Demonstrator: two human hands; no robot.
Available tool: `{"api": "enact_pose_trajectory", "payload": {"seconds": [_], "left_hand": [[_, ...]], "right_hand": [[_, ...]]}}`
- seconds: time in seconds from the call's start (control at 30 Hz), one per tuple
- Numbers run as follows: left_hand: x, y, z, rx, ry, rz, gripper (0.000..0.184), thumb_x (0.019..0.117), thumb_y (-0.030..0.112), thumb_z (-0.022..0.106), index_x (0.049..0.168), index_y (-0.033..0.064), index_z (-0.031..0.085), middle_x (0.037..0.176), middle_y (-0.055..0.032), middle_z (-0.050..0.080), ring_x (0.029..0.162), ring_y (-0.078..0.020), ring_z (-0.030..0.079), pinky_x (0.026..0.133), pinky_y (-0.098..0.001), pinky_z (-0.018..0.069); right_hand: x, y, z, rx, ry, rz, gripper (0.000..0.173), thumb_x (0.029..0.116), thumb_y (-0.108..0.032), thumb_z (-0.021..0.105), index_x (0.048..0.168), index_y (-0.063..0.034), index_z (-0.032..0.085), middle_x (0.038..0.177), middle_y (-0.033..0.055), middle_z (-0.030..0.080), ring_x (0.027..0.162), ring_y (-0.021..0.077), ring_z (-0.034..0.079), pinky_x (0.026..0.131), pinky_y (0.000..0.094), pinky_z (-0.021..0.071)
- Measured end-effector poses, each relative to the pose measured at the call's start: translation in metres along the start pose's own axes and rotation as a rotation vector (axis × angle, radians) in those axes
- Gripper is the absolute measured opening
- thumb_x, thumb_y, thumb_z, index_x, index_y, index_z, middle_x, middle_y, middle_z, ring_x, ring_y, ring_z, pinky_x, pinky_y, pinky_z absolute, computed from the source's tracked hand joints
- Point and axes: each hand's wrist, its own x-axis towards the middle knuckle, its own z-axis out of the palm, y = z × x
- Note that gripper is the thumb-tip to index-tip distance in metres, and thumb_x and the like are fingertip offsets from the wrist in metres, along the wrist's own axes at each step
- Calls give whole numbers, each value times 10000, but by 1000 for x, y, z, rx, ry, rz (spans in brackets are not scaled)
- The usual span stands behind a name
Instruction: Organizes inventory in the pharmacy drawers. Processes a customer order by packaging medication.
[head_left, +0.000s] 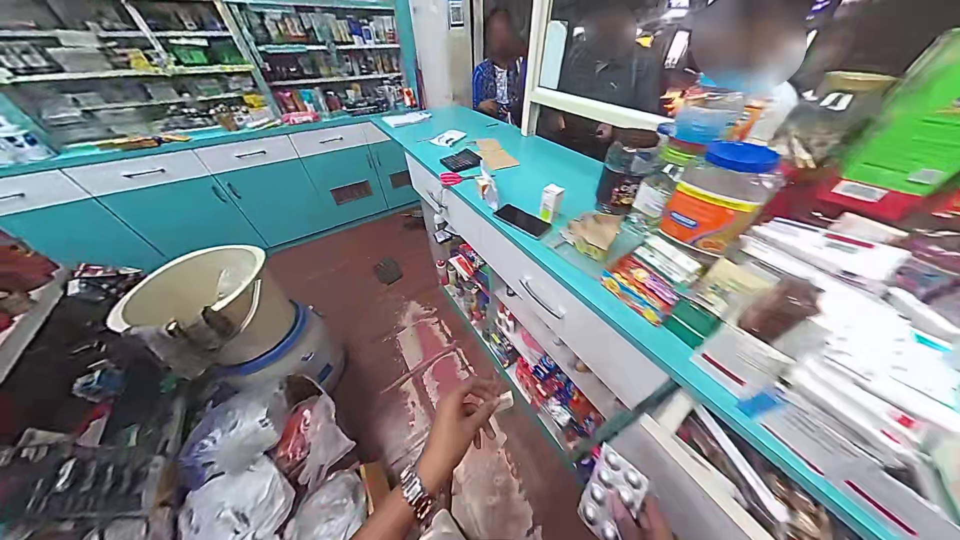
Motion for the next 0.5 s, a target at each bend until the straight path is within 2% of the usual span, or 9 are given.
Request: {"api": "enact_pose_trajectory", "payload": {"seconds": [0.03, 0.1, 0.17, 0.27, 0.33, 0.43, 0.5], "left_hand": [[14, -14, -30, -97, 79, -47, 241, 956, 55, 675, 1184, -12, 636, 1012, -85, 717, 605, -112, 684, 559, -271, 605], [43, -39, -92, -211, 186, -87, 229, 949, 9, 667, 1169, -48, 641, 1065, -124, 720, 731, -162, 737, 674, -315, 645], [77, -57, -156, -230, 263, -95, 229, 940, -12, 670, 1164, -56, 656, 1064, -138, 731, 814, -182, 758, 757, -330, 654], [134, -72, -241, -240, 360, -70, 239, 932, -23, 671, 1170, -52, 663, 1017, -121, 744, 838, -152, 755, 785, -301, 646], [173, -74, -291, -247, 387, -73, 231, 945, -33, 646, 1174, -59, 654, 1016, -114, 751, 844, -143, 757, 783, -293, 643], [250, -81, -350, -174, 362, 11, 246, 962, -12, 623, 1202, -63, 640, 1077, -117, 748, 886, -149, 755, 821, -302, 637], [314, -86, -383, -94, 363, 103, 243, 964, 12, 634, 1197, -54, 652, 1086, -113, 752, 912, -145, 755, 855, -306, 631]], "right_hand": [[29, -14, 34, 22, -30, -10, 424, 1062, -159, 503, 1348, 150, 447, 1058, 191, 684, 837, 177, 717, 728, 383, 626], [84, -33, 105, 73, -78, -42, 413, 1039, -111, 539, 1342, 164, 481, 1059, 195, 702, 848, 157, 720, 760, 356, 622], [137, -58, 180, 145, -118, -12, 380, 1021, -93, 572, 1329, 127, 534, 1051, 163, 717, 829, 133, 720, 745, 326, 621], [207, -101, 271, 237, -205, 42, 276, 1003, -54, 576, 1239, 90, 569, 937, 82, 697, 730, 55, 661, 669, 249, 574], [248, -120, 313, 247, -274, 62, 254, 999, -60, 577, 1217, 70, 588, 923, 65, 720, 748, 55, 683, 671, 253, 582], [322, -126, 360, 259, -275, 66, 291, 1021, -83, 550, 1276, 56, 564, 973, 57, 724, 797, 60, 696, 704, 262, 593], [377, -118, 389, 224, -198, 53, 301, 1036, -123, 531, 1293, 34, 543, 946, 57, 721, 746, 76, 696, 630, 264, 586]]}}
